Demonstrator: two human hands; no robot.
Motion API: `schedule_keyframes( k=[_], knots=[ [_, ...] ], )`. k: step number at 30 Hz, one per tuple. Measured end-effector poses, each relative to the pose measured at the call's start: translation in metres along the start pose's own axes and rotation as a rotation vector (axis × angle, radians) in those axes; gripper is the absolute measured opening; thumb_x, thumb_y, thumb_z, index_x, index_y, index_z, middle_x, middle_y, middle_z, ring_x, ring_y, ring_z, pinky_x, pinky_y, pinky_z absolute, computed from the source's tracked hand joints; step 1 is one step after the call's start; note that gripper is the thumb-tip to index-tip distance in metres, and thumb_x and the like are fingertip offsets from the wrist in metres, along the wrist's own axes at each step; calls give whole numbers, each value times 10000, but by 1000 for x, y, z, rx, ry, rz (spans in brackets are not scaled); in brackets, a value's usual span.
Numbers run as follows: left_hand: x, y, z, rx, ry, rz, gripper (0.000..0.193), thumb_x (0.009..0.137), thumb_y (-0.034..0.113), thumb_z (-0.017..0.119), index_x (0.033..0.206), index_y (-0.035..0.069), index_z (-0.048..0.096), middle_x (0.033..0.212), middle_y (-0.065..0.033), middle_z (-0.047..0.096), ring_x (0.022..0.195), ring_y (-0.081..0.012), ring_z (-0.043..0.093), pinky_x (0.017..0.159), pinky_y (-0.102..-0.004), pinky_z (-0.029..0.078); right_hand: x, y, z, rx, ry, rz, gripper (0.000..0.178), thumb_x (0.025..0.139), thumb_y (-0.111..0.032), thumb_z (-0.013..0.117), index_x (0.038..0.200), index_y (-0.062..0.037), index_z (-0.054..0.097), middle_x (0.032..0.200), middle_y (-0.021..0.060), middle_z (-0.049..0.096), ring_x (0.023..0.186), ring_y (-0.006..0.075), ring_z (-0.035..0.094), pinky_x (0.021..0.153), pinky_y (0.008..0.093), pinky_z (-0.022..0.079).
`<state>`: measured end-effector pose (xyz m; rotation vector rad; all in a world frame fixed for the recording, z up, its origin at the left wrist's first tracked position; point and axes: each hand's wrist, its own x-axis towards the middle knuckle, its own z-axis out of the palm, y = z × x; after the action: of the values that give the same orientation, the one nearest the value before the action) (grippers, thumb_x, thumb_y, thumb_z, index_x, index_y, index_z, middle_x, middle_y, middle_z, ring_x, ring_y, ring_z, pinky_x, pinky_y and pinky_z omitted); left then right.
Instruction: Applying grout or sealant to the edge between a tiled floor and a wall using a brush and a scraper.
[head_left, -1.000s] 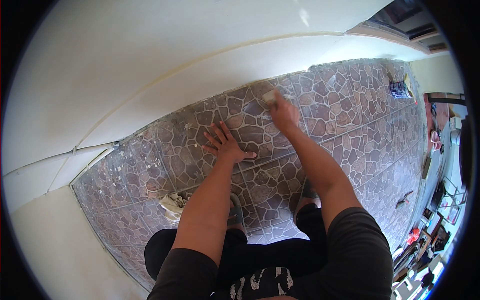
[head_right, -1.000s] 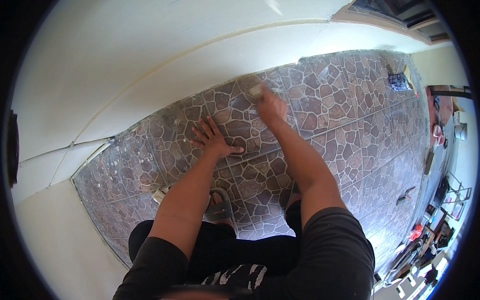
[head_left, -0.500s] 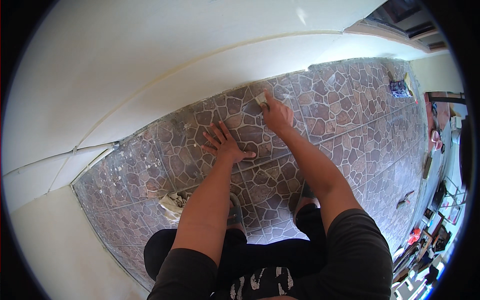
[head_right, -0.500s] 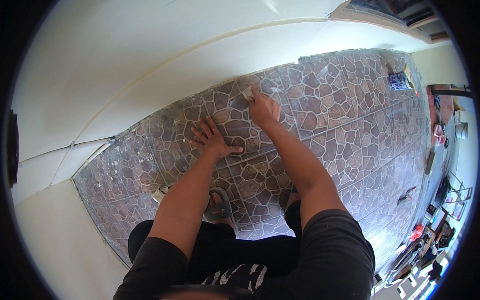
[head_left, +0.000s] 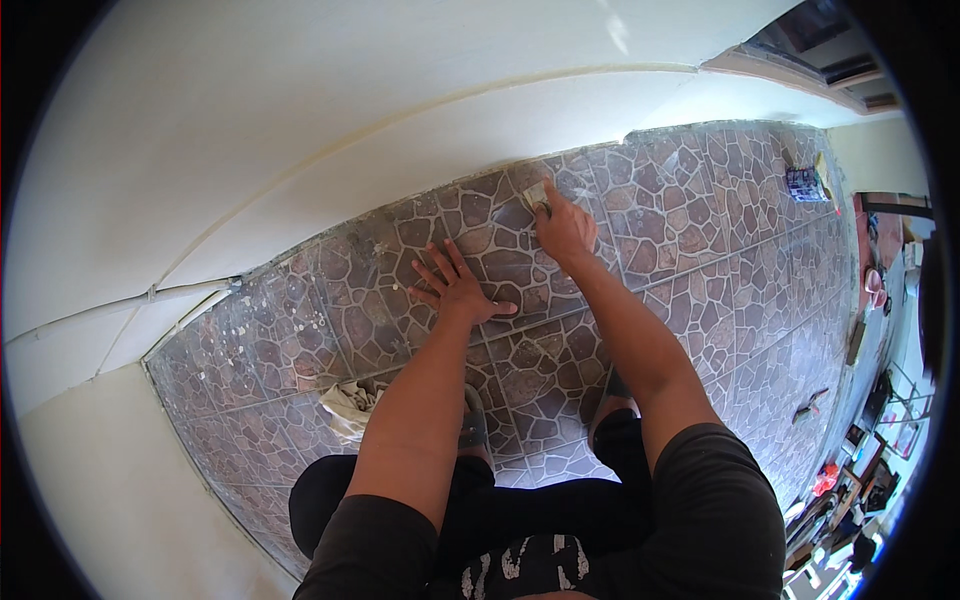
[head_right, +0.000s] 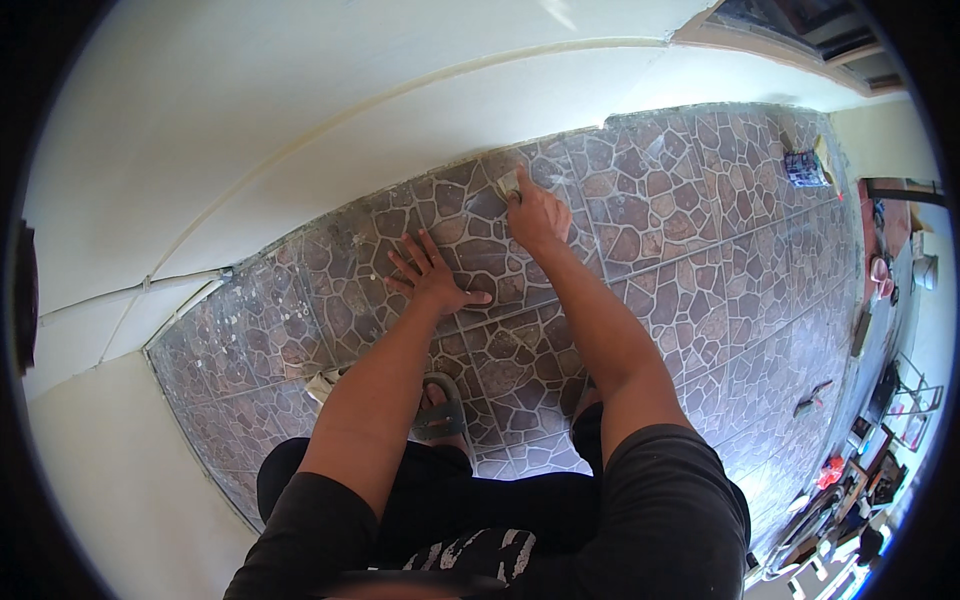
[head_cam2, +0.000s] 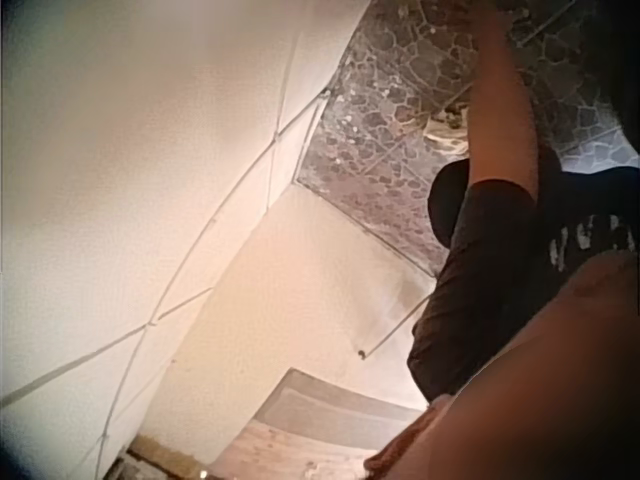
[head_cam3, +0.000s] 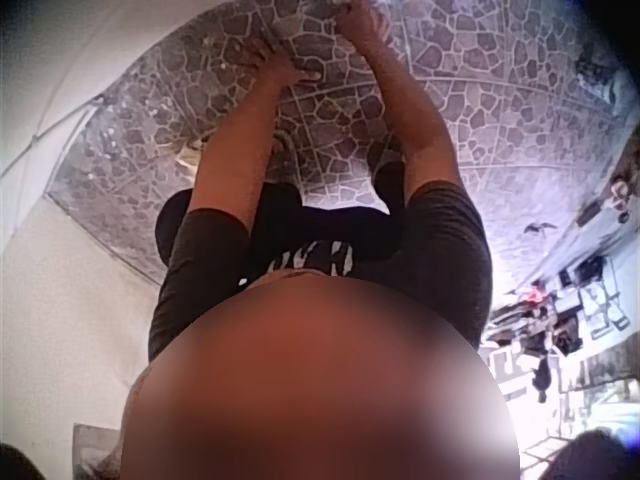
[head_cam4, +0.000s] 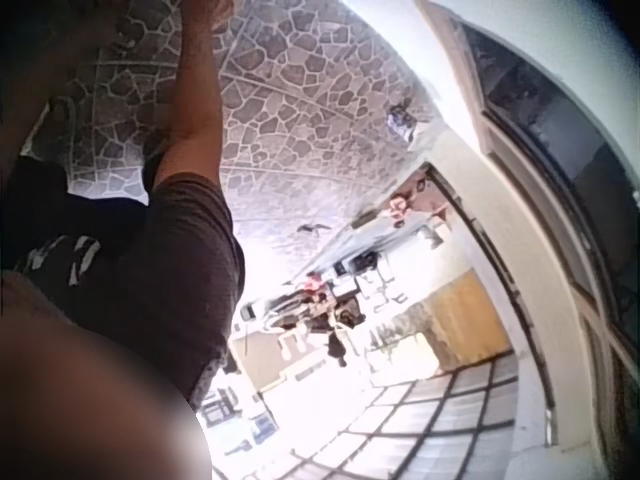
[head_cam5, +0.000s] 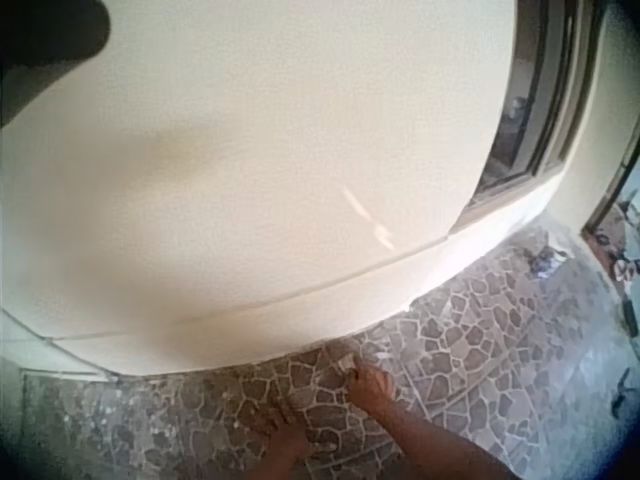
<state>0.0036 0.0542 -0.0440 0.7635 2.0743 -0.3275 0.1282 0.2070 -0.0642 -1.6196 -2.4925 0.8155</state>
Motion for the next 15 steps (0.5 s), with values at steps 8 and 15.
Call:
schedule_keyframes(
  k=[8,15],
  knots=[
    [0,-2,1,-19,18,6,1763,484,741,911,1568,71,-306,1643,-257,-316,1487,-540,-276,1144,-773,-40,4,1,0,121,-43,40,570,994,-298,573,1545,-235,444,1120,222,719,1050,456,666,910,573,501],
    [-2,-3,1,-31,17,5,1760,487,744,908,1567,78,-310,1639,-258,-324,1485,-537,-285,1142,-776,-38,0,-1,-3,57,-84,11,585,982,-261,584,1549,-238,440,1101,233,717,1021,453,675,885,576,516]
  ],
)
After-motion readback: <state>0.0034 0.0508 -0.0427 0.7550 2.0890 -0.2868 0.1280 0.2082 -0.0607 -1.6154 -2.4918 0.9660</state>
